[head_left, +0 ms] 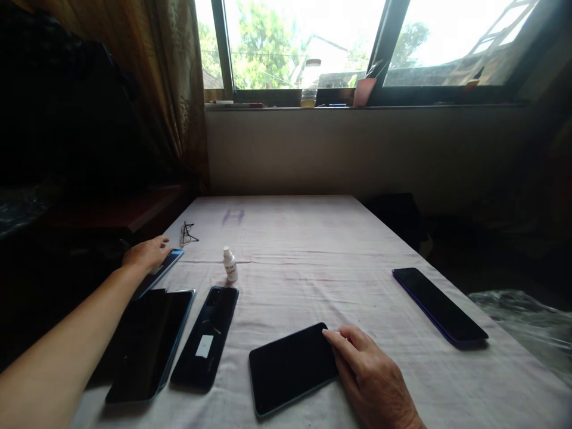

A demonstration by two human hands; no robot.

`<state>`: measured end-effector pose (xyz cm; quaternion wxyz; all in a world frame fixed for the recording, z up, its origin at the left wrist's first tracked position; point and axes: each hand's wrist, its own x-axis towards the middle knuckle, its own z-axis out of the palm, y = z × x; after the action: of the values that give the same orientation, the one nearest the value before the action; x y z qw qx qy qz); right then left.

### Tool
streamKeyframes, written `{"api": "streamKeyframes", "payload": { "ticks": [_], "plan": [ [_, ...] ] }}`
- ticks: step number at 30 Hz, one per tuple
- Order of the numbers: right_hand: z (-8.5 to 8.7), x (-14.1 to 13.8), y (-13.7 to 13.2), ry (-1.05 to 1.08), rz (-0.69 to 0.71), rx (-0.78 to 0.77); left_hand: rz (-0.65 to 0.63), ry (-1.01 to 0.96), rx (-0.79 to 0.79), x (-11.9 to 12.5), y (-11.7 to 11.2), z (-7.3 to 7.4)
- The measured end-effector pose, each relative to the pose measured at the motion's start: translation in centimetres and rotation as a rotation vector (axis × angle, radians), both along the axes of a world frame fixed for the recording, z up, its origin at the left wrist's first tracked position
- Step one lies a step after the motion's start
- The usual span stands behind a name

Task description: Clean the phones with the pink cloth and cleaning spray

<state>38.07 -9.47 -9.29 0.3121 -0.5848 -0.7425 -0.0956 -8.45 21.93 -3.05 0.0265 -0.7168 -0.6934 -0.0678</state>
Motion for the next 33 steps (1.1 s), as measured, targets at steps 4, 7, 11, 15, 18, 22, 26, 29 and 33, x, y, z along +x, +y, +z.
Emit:
{"api": "streamKeyframes", "payload": {
  "ticks": [4, 7, 11, 15, 18, 22, 26, 29, 33],
  "plan": [
    [-0.2, 0.0, 0.0, 0.009, 0.002, 0.006, 0.187, 0.016, -0.186, -1.7, -3.9, -0.5],
    [-0.4, 0.0, 0.1, -0.003, 0.004, 0.023, 0.214, 0.0, -0.244, -1.6, -6.2, -1.2],
    [-0.5, 0.0, 0.2, -0.018, -0.002, 0.025, 0.282, -0.029, -0.245, -0.6, -6.8, -0.9],
    [-0.5, 0.0, 0.2, -0.02, -0.003, 0.011, 0.301, -0.096, -0.235, 0.1, -7.0, 0.3],
    [-0.7, 0.1, 0.3, -0.029, -0.005, 0.009, 0.266, -0.145, -0.202, 0.5, -9.2, 0.5],
    [-0.8, 0.3, 0.4, -0.045, -0.005, -0.009, 0.189, -0.168, -0.126, 1.5, -15.1, -0.4],
    [-0.9, 0.3, 0.4, -0.051, -0.005, -0.035, 0.173, -0.145, -0.064, 3.1, -20.4, -1.3],
    [-0.9, 0.3, 0.4, -0.056, -0.01, -0.05, 0.185, -0.119, -0.036, 4.1, -22.4, -1.5],
    [-0.8, 0.1, 0.3, -0.062, -0.033, -0.054, 0.166, -0.09, -0.027, 4.9, -23.5, -1.2]
  ]
}}
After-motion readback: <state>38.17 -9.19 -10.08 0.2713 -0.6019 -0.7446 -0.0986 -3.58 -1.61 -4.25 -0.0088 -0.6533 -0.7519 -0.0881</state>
